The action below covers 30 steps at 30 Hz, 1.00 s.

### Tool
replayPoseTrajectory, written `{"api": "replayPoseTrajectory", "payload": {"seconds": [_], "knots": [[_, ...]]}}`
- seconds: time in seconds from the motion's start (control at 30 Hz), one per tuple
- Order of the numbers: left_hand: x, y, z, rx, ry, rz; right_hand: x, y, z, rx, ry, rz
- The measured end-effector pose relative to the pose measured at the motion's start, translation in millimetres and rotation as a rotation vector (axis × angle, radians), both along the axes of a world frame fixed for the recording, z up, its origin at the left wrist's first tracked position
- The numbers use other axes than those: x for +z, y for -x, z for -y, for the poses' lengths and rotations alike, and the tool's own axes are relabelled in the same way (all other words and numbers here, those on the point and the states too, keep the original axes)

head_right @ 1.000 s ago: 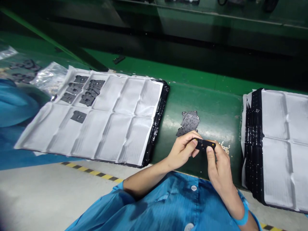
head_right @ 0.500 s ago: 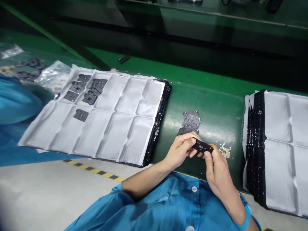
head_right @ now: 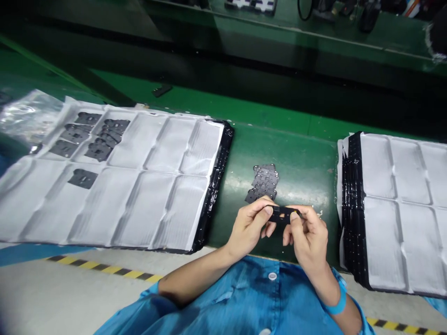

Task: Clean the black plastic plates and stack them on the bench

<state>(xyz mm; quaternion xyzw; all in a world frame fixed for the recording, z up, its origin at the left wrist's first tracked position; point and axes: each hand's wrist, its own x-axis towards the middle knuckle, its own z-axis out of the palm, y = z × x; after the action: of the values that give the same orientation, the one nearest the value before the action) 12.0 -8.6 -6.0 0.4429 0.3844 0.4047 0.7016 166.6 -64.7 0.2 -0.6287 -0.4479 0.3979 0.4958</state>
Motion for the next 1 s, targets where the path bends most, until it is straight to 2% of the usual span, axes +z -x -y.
{"api": "replayPoseTrajectory", "payload": {"seconds": [0.1, 0.27, 0.53, 0.73, 1.0], "knots": [[-3.3, -0.7, 1.6, 0.001, 0.028, 0.017, -2.0, 0.4, 1.0, -0.008, 0.001, 0.012], [-7.8, -0.9, 2.6, -0.008, 0.052, 0.011, -1.2, 0.7, 1.1, 0.056, -0.033, 0.03], [-8.0, -2.8, 6.7, 0.02, -0.056, 0.035, 0.0, 3.1, -1.0, -0.064, -0.057, 0.028], [-11.0, -2.7, 6.0, 0.038, -0.031, 0.051, 1.6, 4.1, 0.5, -0.018, -0.08, 0.007], [-9.5, -3.7, 8.5, 0.021, -0.039, 0.055, -6.3, 6.8, 0.1, -0.115, -0.085, 0.041]]}}
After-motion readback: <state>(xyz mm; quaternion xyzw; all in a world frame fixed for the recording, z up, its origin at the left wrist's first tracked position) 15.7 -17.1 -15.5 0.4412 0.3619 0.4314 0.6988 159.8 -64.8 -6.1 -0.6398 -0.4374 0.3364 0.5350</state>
